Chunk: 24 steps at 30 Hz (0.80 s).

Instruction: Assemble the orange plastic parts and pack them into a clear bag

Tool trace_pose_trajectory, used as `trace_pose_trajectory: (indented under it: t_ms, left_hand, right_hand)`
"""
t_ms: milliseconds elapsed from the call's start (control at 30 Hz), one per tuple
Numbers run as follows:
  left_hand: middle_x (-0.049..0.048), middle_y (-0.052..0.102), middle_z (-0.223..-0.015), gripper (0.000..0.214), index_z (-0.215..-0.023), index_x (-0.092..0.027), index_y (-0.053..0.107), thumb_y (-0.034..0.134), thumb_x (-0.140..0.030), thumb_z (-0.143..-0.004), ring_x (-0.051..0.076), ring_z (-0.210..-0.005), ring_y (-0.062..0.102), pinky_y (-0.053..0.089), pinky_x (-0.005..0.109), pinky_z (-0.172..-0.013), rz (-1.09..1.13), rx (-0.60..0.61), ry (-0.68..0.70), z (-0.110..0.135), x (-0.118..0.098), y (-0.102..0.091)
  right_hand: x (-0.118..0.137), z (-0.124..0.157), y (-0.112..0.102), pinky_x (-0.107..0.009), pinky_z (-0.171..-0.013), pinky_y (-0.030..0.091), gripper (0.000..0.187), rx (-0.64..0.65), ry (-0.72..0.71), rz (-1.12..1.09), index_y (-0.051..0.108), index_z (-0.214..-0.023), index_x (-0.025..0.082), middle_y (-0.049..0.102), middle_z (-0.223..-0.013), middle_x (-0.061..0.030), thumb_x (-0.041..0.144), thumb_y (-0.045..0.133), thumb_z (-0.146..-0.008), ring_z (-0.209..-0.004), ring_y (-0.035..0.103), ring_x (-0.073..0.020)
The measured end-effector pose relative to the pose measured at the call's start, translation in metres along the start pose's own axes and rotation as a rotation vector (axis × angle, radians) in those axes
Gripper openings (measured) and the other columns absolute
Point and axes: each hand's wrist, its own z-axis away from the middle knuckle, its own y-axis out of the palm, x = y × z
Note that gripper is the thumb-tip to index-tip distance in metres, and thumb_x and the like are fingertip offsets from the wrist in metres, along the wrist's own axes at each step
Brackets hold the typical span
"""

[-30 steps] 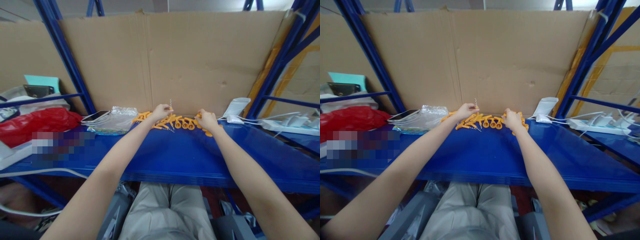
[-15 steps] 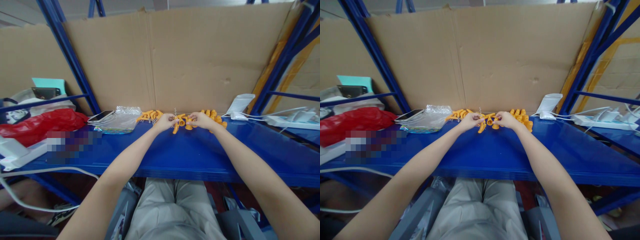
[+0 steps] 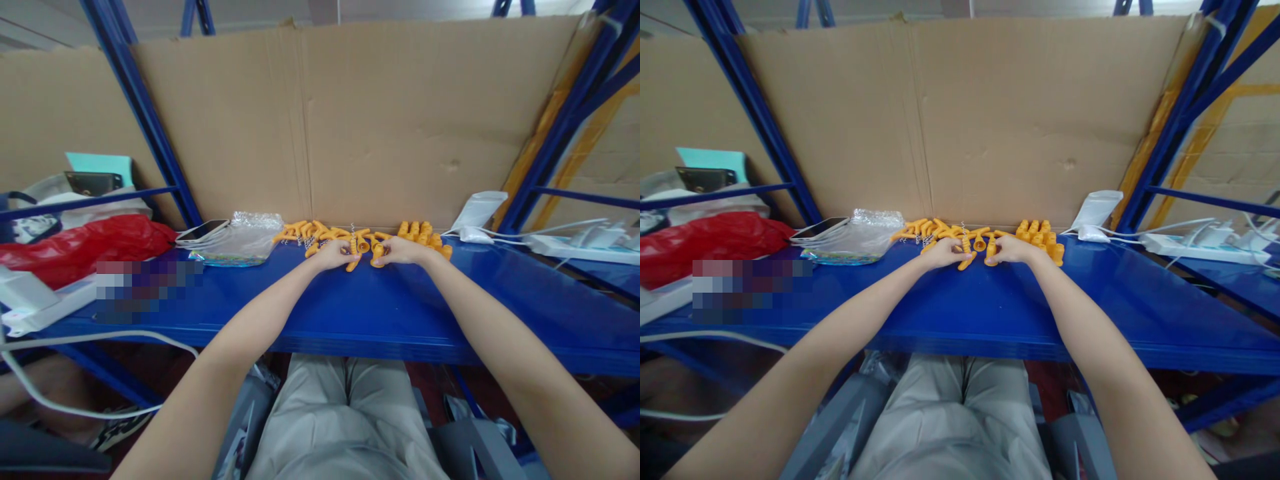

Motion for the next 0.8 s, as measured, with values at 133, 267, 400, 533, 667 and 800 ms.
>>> trace_pose_trajectory:
  t_ms: [133,267,400,533,667,800]
  left_hand:
    - [0.0046,0.067,-0.085,0.02,-0.083,-0.014,0.065,0.062,-0.033,-0.088,0.017,-0.081,0.064,0.052,0.03,-0.078,-0.115,-0.194,0.052,-0.002,-0.004,-0.006]
    - [0.0093,0.065,-0.109,0.016,-0.094,-0.016,0.063,0.057,-0.03,-0.092,0.021,-0.104,0.062,0.049,0.035,-0.096,-0.283,-0.371,0.107,-0.001,-0.003,-0.013]
    - [0.0102,0.059,-0.126,0.008,-0.095,-0.017,0.063,0.06,-0.019,-0.088,0.022,-0.113,0.059,0.045,0.039,-0.105,-0.359,-0.341,0.085,0.001,0.003,-0.014]
    - [0.0106,0.057,-0.123,0.007,-0.087,-0.017,0.064,0.064,-0.014,-0.081,0.023,-0.111,0.06,0.047,0.041,-0.105,-0.395,-0.307,0.024,0.002,0.01,-0.016]
    - [0.0081,0.059,-0.111,0.005,-0.084,-0.017,0.066,0.065,-0.016,-0.079,0.022,-0.105,0.062,0.051,0.04,-0.101,-0.396,-0.332,0.009,0.003,0.015,-0.018]
    - [0.0078,0.059,-0.109,0.005,-0.082,-0.018,0.067,0.065,-0.016,-0.078,0.022,-0.104,0.063,0.051,0.039,-0.1,-0.403,-0.33,0.01,0.004,0.014,-0.017]
  right_hand:
    - [-0.005,0.002,-0.009,-0.032,-0.073,0.053,0.017,-0.219,0.071,0.112,0.07,-0.09,0.018,0.073,-0.086,-0.0061,0.031,0.07,-0.078,-0.079,0.067,-0.022]
    - [-0.015,0.002,-0.014,-0.034,-0.082,0.053,0.024,-0.391,0.073,0.218,0.068,-0.103,0.021,0.073,-0.101,-0.0092,0.024,0.066,-0.079,-0.092,0.067,-0.0242]
    - [-0.017,0.004,-0.017,-0.039,-0.093,0.051,0.031,-0.396,0.064,0.285,0.067,-0.109,0.021,0.07,-0.113,-0.0113,0.017,0.063,-0.079,-0.105,0.065,-0.027]
    - [-0.013,0.007,-0.017,-0.043,-0.098,0.048,0.032,-0.364,0.04,0.314,0.068,-0.112,0.022,0.068,-0.121,-0.0119,0.015,0.061,-0.081,-0.113,0.063,-0.0289]
    - [-0.011,0.004,-0.014,-0.039,-0.1,0.047,0.035,-0.317,-0.017,0.308,0.07,-0.113,0.019,0.068,-0.122,-0.0119,0.01,0.062,-0.079,-0.114,0.064,-0.0271]
    - [-0.011,0.001,-0.011,-0.037,-0.101,0.046,0.04,-0.294,-0.085,0.285,0.071,-0.114,0.021,0.069,-0.123,-0.0088,0.007,0.063,-0.077,-0.115,0.064,-0.0248]
